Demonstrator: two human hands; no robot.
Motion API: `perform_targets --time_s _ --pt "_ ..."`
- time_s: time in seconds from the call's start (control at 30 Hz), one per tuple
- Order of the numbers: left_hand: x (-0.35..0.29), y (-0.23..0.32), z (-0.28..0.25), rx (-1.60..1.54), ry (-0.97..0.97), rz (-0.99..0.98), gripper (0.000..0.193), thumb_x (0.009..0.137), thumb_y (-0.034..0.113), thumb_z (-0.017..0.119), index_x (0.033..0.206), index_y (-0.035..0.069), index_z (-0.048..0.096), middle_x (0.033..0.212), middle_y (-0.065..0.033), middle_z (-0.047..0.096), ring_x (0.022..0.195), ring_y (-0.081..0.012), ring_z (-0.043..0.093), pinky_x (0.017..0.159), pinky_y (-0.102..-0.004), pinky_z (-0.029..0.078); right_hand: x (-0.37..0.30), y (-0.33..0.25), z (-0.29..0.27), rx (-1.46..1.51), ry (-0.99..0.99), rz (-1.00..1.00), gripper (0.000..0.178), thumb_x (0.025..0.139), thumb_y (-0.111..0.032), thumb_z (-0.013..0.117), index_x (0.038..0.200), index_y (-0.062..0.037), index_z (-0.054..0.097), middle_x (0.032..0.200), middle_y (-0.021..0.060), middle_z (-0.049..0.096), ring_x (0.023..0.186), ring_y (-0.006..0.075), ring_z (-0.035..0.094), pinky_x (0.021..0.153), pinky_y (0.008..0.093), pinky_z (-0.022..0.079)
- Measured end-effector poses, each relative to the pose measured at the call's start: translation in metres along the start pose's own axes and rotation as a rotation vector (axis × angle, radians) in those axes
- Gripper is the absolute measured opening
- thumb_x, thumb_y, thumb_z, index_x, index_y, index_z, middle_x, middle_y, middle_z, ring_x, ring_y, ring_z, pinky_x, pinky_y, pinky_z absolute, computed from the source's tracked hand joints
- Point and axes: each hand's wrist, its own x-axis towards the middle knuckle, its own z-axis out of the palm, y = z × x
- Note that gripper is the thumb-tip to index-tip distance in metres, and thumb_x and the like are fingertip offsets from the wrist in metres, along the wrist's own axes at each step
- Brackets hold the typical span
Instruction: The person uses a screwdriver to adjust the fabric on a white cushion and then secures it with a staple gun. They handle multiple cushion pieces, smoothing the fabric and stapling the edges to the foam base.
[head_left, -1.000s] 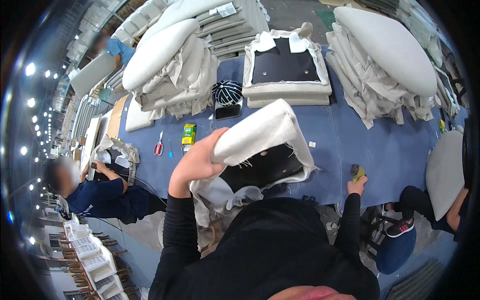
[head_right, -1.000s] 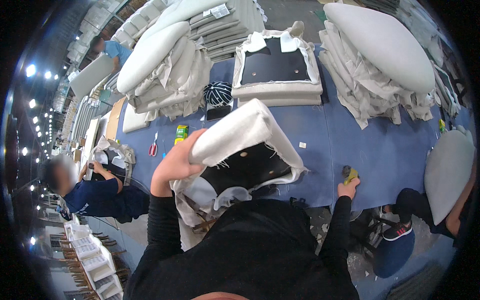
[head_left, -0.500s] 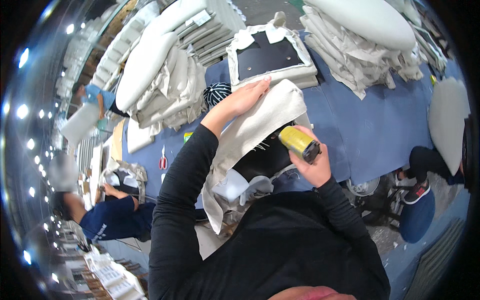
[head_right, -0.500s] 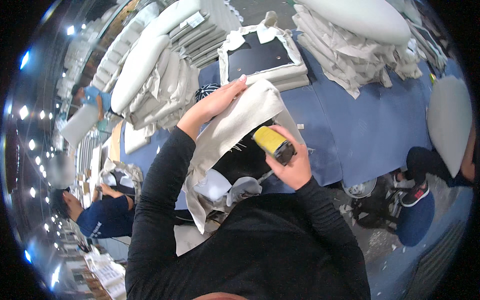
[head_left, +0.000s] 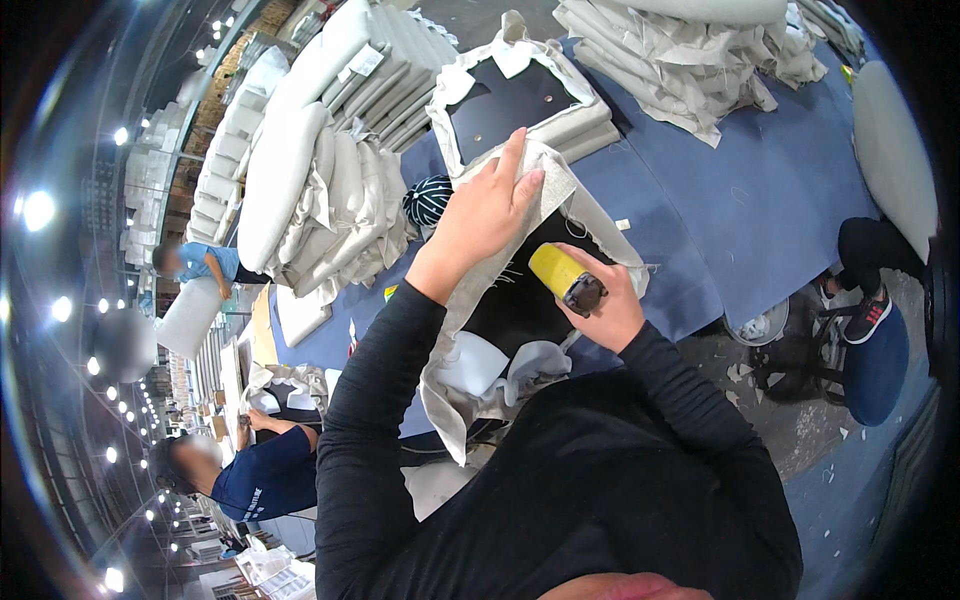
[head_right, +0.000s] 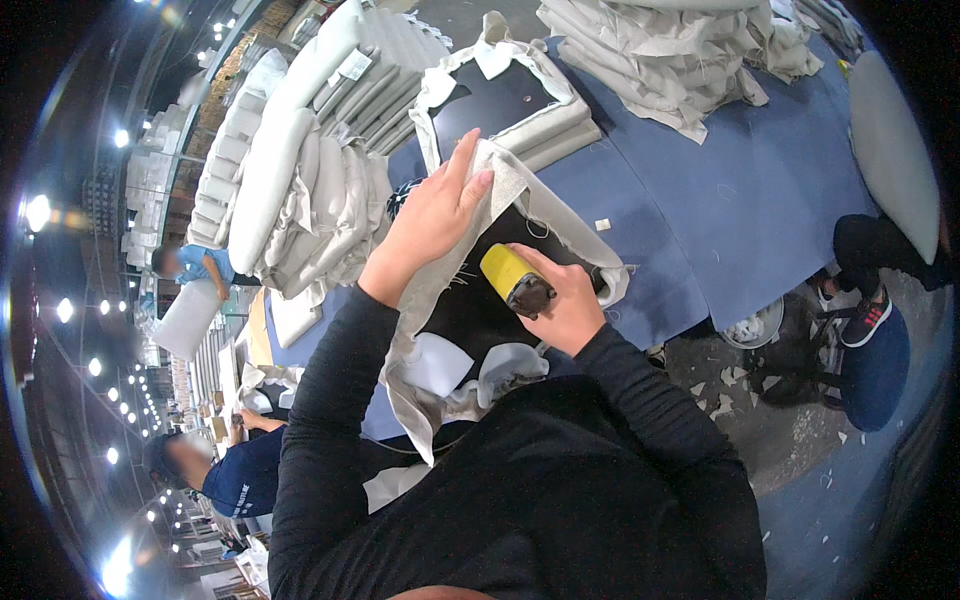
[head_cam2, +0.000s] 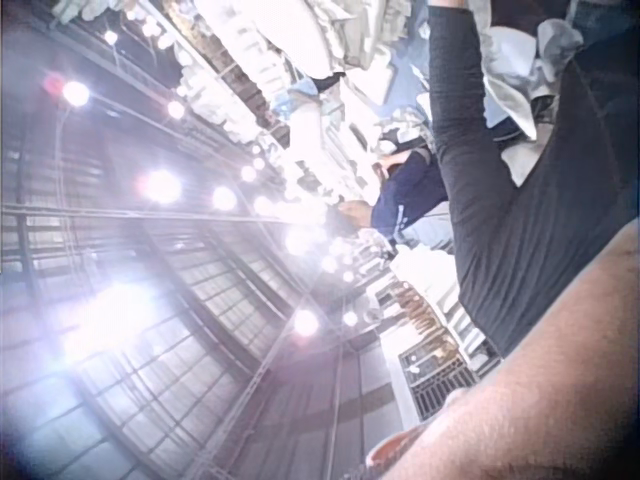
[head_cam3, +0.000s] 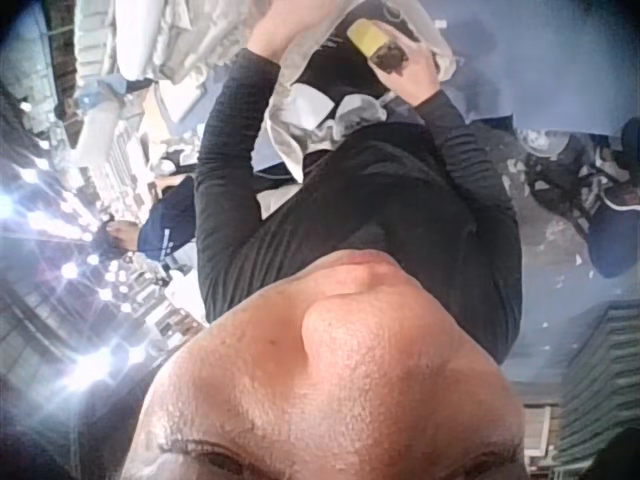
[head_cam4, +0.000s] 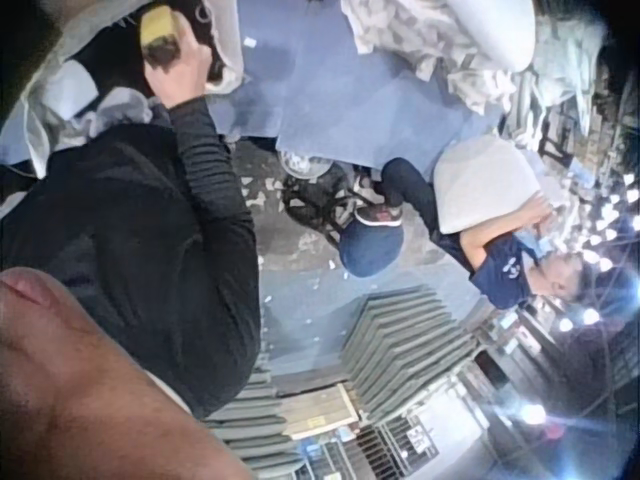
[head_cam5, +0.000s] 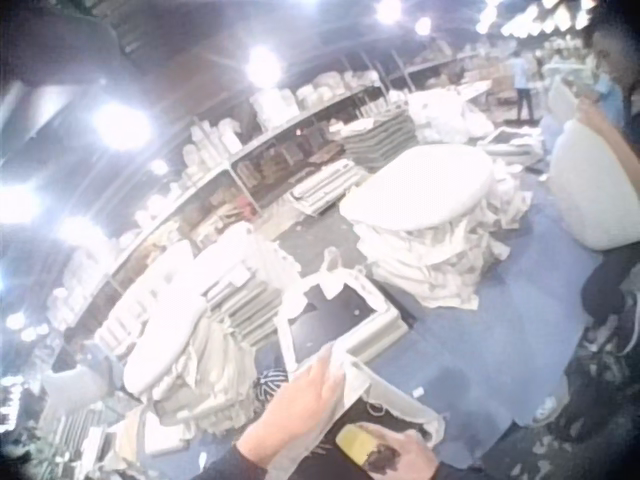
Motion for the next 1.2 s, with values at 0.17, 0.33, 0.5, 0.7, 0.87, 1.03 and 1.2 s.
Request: perform_targets --time_s 0.17,0.33,0.5,0.7,0.87,1.03,1.2 --pt "0.013 -0.024 -0.010 -0.232 -0.085 -0.179 0.072 0.112 0.054 0.041 0.163 0.004 0.033 0.139 -0.0354 0.062 0.131 -0.0507 0.059 0.112 -0.0504 0.046 -0.001 0.003 -0.012 -0.021 0.042 0.007 0.067 0.077 -0.005 0.078 0.142 -0.0071 0.063 0.122 0.0219 0.075 0.108 0.0408 0.073 0.094 0.0387 0.058" --pt "0.002 0.000 0.006 0.051 0.046 0.014 0.064 0.114 0.047 0.043 0.168 0.015 0.030 0.128 -0.0316 0.068 0.117 -0.0509 0.065 0.101 -0.0515 0.052 0.002 0.008 -0.017 -0.029 0.070 0.000 0.063 0.079 -0.005 0.079 0.141 -0.0088 0.065 0.133 0.0183 0.072 0.119 0.0398 0.071 0.103 0.0375 0.055" --pt "0.002 0.016 0.004 0.200 0.057 0.010 0.061 0.111 0.042 0.050 0.167 0.025 0.032 0.118 -0.0264 0.071 0.105 -0.0475 0.069 0.090 -0.0520 0.055 0.009 -0.009 -0.034 -0.036 0.006 0.106 0.053 0.085 -0.004 0.079 0.137 -0.0033 0.067 0.125 0.0189 0.076 0.111 0.0312 0.076 0.099 0.0353 0.056" --pt "-0.002 0.012 0.008 0.208 0.103 0.058 0.069 0.106 0.031 0.059 0.168 0.030 0.029 0.119 -0.0250 0.070 0.102 -0.0471 0.069 0.088 -0.0529 0.057 0.027 -0.053 -0.048 0.139 0.144 0.053 0.046 0.088 -0.002 0.078 0.133 0.0040 0.068 0.115 0.0146 0.080 0.107 0.0164 0.076 0.094 0.0318 0.057" --pt "-0.005 0.020 0.005 0.215 0.081 0.043 0.076 0.102 0.025 0.063 0.169 0.031 0.027 0.117 -0.0248 0.069 0.101 -0.0473 0.069 0.087 -0.0536 0.057 0.052 -0.034 -0.048 -0.033 0.184 -0.126 0.058 0.078 0.001 0.080 0.135 -0.0023 0.068 0.121 0.0189 0.077 0.109 0.0319 0.077 0.094 0.0352 0.059" --pt "-0.005 0.022 0.007 0.226 0.080 0.021 0.077 0.102 0.024 0.065 0.169 0.030 0.027 0.115 -0.0250 0.069 0.101 -0.0470 0.069 0.087 -0.0537 0.057 0.055 -0.033 -0.049 -0.049 0.210 -0.129 0.052 0.081 -0.001 0.080 0.132 0.0008 0.069 0.117 0.0163 0.079 0.106 0.0254 0.078 0.094 0.0338 0.058" --pt "-0.008 0.024 0.007 0.181 0.057 0.012 0.081 0.100 0.026 0.067 0.170 0.030 0.026 0.123 -0.0270 0.067 0.107 -0.0473 0.069 0.091 -0.0534 0.056 0.054 -0.025 -0.048 -0.066 0.210 -0.168 0.052 0.079 -0.001 0.080 0.131 0.0004 0.069 0.118 0.0176 0.078 0.107 0.0293 0.078 0.094 0.0346 0.058"
